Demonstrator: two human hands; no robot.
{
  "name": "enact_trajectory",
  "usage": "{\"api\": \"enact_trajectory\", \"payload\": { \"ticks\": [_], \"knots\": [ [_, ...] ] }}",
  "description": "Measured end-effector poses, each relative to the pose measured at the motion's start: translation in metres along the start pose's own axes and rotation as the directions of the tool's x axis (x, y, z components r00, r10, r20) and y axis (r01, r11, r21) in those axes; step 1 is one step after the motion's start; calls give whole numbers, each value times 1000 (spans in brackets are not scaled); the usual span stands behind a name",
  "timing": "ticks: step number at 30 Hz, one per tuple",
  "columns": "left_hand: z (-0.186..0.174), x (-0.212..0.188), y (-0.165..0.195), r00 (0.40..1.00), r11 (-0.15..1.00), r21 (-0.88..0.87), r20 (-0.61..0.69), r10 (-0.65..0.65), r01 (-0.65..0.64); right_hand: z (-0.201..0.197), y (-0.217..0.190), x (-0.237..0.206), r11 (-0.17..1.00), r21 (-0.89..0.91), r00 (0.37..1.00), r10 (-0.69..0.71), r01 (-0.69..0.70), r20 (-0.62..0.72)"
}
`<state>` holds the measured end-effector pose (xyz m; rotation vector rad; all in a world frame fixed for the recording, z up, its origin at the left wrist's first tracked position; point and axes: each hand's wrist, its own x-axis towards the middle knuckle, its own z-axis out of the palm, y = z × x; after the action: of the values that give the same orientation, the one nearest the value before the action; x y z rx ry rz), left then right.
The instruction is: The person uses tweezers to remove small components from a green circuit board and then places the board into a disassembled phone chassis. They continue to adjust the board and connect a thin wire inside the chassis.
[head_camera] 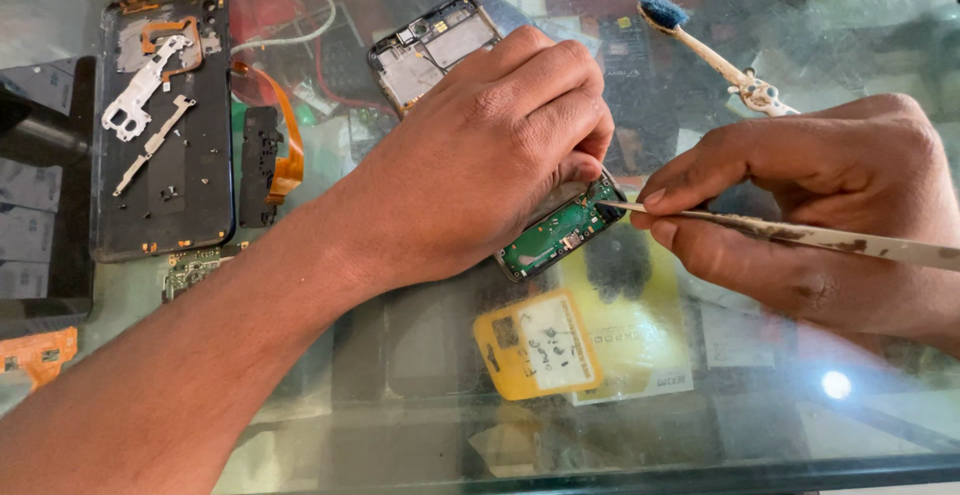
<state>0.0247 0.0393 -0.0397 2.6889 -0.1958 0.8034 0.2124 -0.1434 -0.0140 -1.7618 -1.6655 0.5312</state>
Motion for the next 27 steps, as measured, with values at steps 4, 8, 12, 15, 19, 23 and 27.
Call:
{"api": "enact_trajectory", "payload": {
  "ticks": [4, 8, 12, 15, 19, 23, 27],
  "knots": [
    [0, 0, 0, 1000, 1000, 10, 2, 10, -10, 0, -4, 0, 994, -32, 994, 107, -107, -1],
    [0, -1, 1, 1000, 1000, 2, -1, 6, -6, 1, -4, 2, 997, -49, 998, 52, -53, -17],
    [0, -1, 2, 1000, 1000, 19, 7, -2, 1, 0, 0, 2, 997, -67, 1000, -27, 27, 0],
    [-1, -2, 3, 1000, 999, 34, 18, -5, 4, 0, 2, 2, 992, -66, 994, -108, 108, 6],
    [0, -1, 4, 1000, 999, 36, 14, -3, 2, 1, 2, 2, 986, -64, 988, -151, 152, 12],
    [0, -2, 3, 1000, 999, 44, 23, -5, 4, 0, 0, 4, 990, -107, 996, -83, 87, 44],
    [0, -2, 2, 1000, 999, 49, 20, 4, -5, 0, -1, 4, 991, -84, 993, -102, 106, 51]
  ]
}}
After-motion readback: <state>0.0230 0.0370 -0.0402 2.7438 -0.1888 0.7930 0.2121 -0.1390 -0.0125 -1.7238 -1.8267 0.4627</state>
